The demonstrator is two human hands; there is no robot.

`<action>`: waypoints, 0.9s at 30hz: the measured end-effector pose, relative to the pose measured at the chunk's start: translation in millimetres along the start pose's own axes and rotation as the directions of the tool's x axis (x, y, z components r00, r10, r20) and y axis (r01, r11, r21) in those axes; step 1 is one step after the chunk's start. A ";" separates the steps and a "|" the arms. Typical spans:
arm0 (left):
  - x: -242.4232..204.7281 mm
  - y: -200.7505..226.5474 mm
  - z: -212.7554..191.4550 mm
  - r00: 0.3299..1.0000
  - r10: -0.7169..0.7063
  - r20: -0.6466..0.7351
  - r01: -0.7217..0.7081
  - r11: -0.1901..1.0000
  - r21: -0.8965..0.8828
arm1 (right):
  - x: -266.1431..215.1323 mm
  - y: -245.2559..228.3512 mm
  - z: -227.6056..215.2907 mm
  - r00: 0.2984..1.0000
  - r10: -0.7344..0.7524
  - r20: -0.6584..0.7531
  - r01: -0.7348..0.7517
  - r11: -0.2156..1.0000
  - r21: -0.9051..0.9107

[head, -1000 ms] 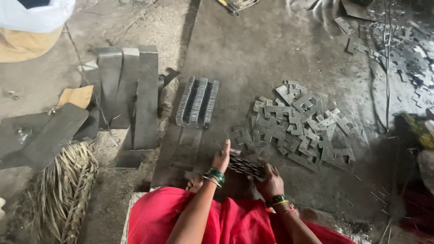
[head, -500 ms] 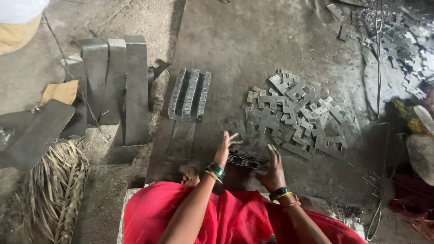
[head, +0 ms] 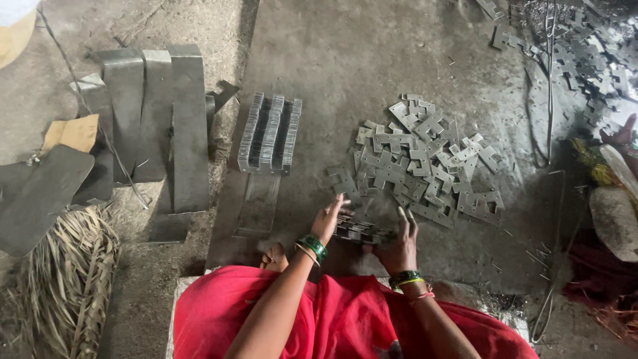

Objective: The person sits on the floor and repeatedly picks up small, flat metal pieces from a pile, aligns them, and stacks them into neat piles. The person occasionally uses a thin metal rod to move pieces around.

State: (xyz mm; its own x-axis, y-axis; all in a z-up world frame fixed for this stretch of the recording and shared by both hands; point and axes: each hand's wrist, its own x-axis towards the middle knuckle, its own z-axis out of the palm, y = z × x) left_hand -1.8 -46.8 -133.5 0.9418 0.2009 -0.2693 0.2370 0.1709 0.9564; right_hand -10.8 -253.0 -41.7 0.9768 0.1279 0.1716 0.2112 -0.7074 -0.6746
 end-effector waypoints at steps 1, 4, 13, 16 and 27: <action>0.1 -3.3 1.4 1.000 0.011 0.019 -0.011 1.000 -0.003 | -1.9 -3.5 -0.3 0.997 0.073 -0.017 -0.074 0.997 -0.019; 5.3 -15.2 1.6 0.998 0.048 0.032 -0.047 0.999 -0.019 | -9.5 -14.3 -2.0 0.983 -0.179 0.032 0.181 0.975 -0.128; 9.7 -35.9 2.7 0.999 0.036 0.000 -0.036 0.997 -0.071 | -8.2 -19.1 -4.0 0.980 0.190 0.058 -0.183 0.977 -0.107; 10.0 -31.6 9.7 0.996 0.088 0.021 -0.084 0.986 -0.147 | -11.1 -11.6 -7.5 0.991 0.134 -0.029 -0.137 0.981 -0.139; -4.8 -3.2 12.8 0.986 0.146 0.081 -0.139 0.986 -0.088 | -24.7 -12.1 -1.3 0.999 -0.030 0.014 0.031 0.990 -0.139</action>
State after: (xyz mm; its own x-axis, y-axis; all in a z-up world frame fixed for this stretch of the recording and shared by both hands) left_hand -4.0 -60.6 -133.9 0.9826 0.1450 -0.1163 0.0817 0.2253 0.9709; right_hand -37.5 -248.5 -36.8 0.9705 0.1586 0.1816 0.2348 -0.7929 -0.5622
